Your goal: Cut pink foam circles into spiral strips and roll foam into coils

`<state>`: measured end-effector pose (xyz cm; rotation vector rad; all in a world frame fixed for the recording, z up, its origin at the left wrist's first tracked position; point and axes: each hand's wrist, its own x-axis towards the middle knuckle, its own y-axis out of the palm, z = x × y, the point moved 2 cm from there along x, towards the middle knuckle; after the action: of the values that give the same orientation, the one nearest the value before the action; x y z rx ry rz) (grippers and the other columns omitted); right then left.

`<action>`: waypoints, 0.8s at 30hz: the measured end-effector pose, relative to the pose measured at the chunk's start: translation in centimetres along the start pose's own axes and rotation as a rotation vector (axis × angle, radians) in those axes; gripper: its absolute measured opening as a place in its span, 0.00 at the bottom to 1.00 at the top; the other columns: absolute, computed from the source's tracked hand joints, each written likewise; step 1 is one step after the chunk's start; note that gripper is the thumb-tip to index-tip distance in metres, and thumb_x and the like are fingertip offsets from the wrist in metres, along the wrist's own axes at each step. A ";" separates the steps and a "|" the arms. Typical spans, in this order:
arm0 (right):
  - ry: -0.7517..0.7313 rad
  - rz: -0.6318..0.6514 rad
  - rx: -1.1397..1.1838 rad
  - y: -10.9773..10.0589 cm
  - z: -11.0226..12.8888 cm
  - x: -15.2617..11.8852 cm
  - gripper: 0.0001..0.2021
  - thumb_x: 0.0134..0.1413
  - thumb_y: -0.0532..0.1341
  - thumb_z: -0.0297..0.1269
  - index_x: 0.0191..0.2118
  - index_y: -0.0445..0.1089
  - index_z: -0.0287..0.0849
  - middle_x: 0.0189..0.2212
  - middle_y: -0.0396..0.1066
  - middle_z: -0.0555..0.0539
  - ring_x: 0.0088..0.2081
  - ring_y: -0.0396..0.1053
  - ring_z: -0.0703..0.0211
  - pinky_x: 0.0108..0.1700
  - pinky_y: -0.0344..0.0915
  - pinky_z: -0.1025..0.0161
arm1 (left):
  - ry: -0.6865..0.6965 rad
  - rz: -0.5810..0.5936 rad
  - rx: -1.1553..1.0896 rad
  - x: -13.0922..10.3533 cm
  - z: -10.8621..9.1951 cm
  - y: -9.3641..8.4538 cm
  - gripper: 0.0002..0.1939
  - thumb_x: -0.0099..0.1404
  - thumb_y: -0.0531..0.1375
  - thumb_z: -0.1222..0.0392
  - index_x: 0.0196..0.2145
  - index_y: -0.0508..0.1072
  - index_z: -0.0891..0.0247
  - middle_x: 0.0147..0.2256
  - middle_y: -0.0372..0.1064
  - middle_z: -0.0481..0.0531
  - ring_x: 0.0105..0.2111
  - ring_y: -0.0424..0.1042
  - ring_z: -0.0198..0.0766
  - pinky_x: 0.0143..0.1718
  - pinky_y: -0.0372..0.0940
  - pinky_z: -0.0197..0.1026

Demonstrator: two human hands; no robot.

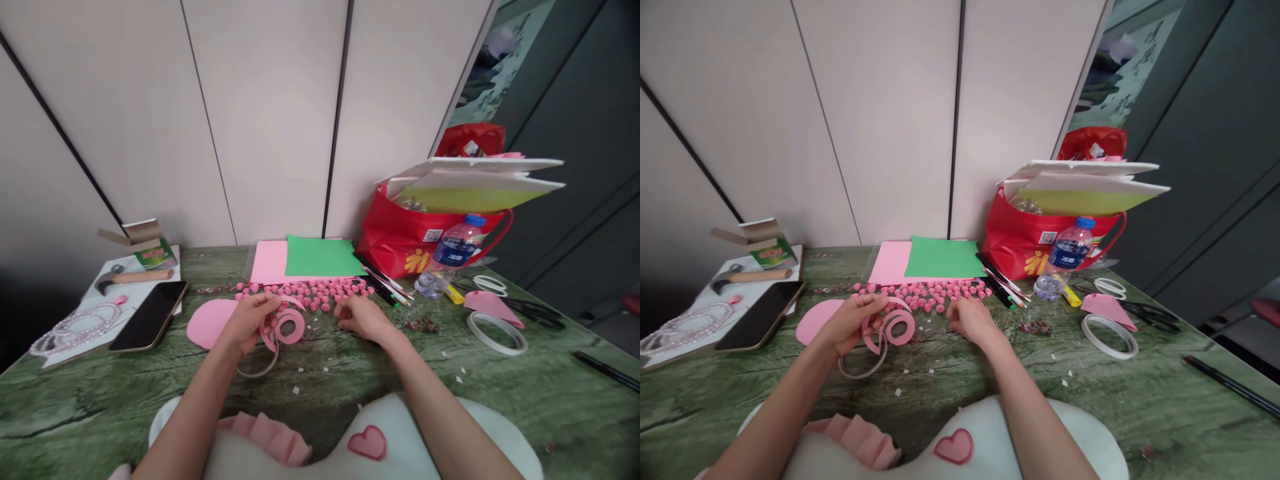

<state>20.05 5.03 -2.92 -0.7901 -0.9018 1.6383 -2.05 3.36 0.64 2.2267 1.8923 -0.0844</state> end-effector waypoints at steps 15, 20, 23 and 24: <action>-0.101 0.129 0.524 4.0 2.4 0.5 0.13 0.53 0.49 0.33 0.43 0.64 0.37 0.42 0.67 0.42 0.40 0.67 0.60 0.40 0.64 0.64 | 0.125 0.047 -0.249 -0.2 -1.7 -1.2 0.08 0.52 0.60 0.63 0.22 0.66 0.71 0.20 0.65 0.48 0.09 0.51 0.18 0.05 0.42 0.23; -0.109 0.463 0.726 3.8 0.3 -0.2 0.16 0.50 0.55 0.42 0.36 0.68 0.32 0.32 0.72 0.38 0.30 0.72 0.59 0.34 0.68 0.60 | 0.246 0.275 -0.681 -1.9 -4.1 -2.4 0.08 0.62 0.48 0.68 0.30 0.66 0.69 0.24 0.62 0.47 0.09 0.50 0.17 0.03 0.42 0.19; 0.008 0.630 1.060 3.3 -0.2 -0.4 0.15 0.46 0.60 0.40 0.38 0.66 0.33 0.34 0.72 0.39 0.30 0.72 0.62 0.38 0.67 0.61 | 0.349 0.374 -0.974 -2.9 -5.2 -3.3 0.13 0.65 0.42 0.67 0.31 0.64 0.69 0.24 0.60 0.47 0.09 0.52 0.15 0.03 0.42 0.16; 0.008 0.623 1.098 3.4 0.3 -0.4 0.15 0.48 0.59 0.40 0.40 0.66 0.34 0.37 0.71 0.38 0.34 0.71 0.62 0.41 0.66 0.61 | 0.373 0.390 -1.036 -3.2 -5.4 -3.6 0.13 0.65 0.41 0.66 0.31 0.63 0.69 0.25 0.60 0.47 0.10 0.53 0.15 0.03 0.42 0.15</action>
<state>18.28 4.10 -5.67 -0.2748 0.3682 2.2788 -6.62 1.92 6.04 1.8153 1.1139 1.1483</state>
